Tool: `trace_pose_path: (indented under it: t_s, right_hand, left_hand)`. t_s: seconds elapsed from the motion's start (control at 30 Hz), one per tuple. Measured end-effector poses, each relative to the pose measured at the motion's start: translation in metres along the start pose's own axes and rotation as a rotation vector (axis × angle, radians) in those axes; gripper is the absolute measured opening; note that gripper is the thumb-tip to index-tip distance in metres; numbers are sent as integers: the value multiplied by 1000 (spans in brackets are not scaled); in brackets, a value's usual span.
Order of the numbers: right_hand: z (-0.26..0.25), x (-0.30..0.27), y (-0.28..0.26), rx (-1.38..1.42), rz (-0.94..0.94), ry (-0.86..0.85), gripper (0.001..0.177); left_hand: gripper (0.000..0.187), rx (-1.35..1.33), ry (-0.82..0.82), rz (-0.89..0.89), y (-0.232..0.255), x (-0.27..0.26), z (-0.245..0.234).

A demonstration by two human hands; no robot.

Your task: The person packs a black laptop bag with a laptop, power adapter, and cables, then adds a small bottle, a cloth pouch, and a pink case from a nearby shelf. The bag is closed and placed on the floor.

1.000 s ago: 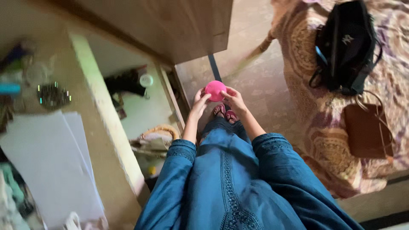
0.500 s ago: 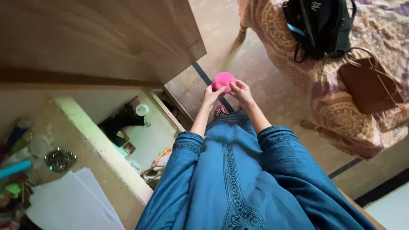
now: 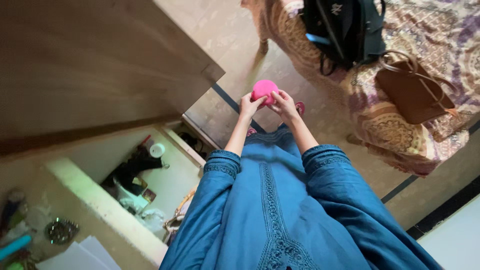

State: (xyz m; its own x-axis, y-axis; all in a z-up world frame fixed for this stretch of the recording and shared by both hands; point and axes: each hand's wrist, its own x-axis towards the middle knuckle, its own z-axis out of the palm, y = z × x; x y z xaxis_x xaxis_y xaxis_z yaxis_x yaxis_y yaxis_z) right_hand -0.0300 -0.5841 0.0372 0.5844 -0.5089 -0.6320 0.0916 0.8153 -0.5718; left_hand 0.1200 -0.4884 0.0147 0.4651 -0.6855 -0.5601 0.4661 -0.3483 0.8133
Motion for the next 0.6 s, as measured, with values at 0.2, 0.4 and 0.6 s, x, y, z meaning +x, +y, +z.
trace_pose_path:
  t_s: [0.2,0.4,0.6]
  right_hand:
    - [-43,18,-61,-29,-21,34,34]
    - [-96,46,-122,-17,-36,69,33]
    - [-143,76,-159,20,-45,80,32]
  left_hand:
    - [35,238,-39,16,19,39,72]
    - [43,156,-169,22,19,91,143]
    - [48,242,-164,9,18,129,194]
